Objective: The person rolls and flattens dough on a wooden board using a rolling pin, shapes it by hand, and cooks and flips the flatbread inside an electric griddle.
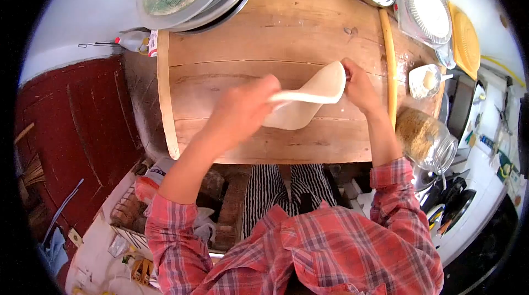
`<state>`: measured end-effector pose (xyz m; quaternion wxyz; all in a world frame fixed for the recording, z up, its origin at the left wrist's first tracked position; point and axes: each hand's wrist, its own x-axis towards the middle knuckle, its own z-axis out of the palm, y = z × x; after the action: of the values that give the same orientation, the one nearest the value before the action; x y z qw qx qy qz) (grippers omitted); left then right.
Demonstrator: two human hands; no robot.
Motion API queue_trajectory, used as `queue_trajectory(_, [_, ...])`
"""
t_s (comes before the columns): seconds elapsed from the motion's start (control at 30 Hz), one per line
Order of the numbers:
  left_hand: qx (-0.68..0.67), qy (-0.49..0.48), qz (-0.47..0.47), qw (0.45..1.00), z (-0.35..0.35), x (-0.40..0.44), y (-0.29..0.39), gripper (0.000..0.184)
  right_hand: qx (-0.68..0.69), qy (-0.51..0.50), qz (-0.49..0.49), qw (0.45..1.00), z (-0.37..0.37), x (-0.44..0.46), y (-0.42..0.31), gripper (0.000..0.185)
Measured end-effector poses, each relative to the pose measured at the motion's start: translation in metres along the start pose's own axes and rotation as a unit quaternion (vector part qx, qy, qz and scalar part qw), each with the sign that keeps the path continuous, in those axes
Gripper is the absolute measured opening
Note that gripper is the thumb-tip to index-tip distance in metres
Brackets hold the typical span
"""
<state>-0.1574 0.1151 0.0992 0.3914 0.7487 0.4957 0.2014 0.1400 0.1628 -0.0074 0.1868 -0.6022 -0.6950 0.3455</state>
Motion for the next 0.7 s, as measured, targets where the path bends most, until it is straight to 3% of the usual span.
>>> queue_trajectory(0.07, [-0.082, 0.015, -0.213, 0.974, -0.014, 0.010, -0.011, 0.022, 0.221, -0.083, 0.130, 0.963, -0.013, 0.030, -0.022, 0.028])
queue_trajectory(0.13, [-0.179, 0.145, -0.203, 0.952, -0.011, 0.029, -0.062, 0.028, 0.159, -0.027, 0.061, 0.985, -0.010, 0.082, -0.024, 0.035])
queue_trajectory(0.2, [-0.421, 0.213, -0.302, 0.828, 0.005, 0.045, -0.111, 0.036, 0.076, -0.045, 0.092, 0.992, -0.010, 0.115, -0.058, 0.050])
queue_trajectory(0.23, [-0.419, 0.215, -0.303, 0.828, 0.011, 0.045, -0.117, 0.036, 0.078, -0.046, 0.090, 0.992, -0.003, 0.125, -0.052, 0.050])
queue_trajectory(0.3, [-0.406, 0.230, -0.346, 0.814, 0.021, 0.043, -0.124, 0.043, 0.142, -0.082, 0.191, 0.968, 0.010, 0.132, -0.052, 0.059])
queue_trajectory(0.33, [-0.406, 0.230, -0.349, 0.813, 0.028, 0.039, -0.124, 0.043, 0.142, -0.085, 0.192, 0.967, 0.011, 0.125, -0.055, 0.059])
queue_trajectory(0.4, [-0.430, 0.233, -0.335, 0.805, 0.047, 0.018, -0.111, 0.039, -0.001, -0.150, 0.163, 0.975, 0.009, 0.098, -0.062, 0.049])
queue_trajectory(0.43, [-0.425, 0.239, -0.370, 0.791, 0.056, 0.005, -0.097, 0.039, 0.001, -0.152, 0.162, 0.975, 0.010, 0.093, -0.056, 0.049])
queue_trajectory(0.47, [-0.417, 0.246, -0.406, 0.775, 0.068, -0.011, -0.078, 0.040, 0.009, -0.192, 0.099, 0.976, 0.011, 0.088, -0.041, 0.050])
queue_trajectory(0.5, [-0.451, 0.273, -0.409, 0.745, 0.093, -0.030, -0.066, 0.042, 0.019, -0.234, 0.034, 0.971, 0.015, 0.085, -0.033, 0.050])
queue_trajectory(0.53, [-0.482, 0.299, -0.411, 0.714, 0.122, -0.050, -0.055, 0.045, 0.024, -0.239, 0.032, 0.970, 0.019, 0.088, -0.036, 0.050])
queue_trajectory(0.6, [-0.637, 0.305, -0.436, 0.558, 0.163, -0.082, -0.023, 0.050, 0.010, -0.316, 0.087, 0.945, 0.019, 0.098, -0.046, 0.053])
queue_trajectory(0.63, [-0.637, 0.305, -0.438, 0.557, 0.160, -0.083, -0.022, 0.050, 0.010, -0.318, 0.088, 0.944, 0.017, 0.097, -0.058, 0.053])
queue_trajectory(0.7, [-0.727, 0.401, -0.379, 0.410, 0.149, -0.085, -0.025, 0.051, -0.070, -0.367, 0.036, 0.927, 0.013, 0.085, -0.077, 0.054])
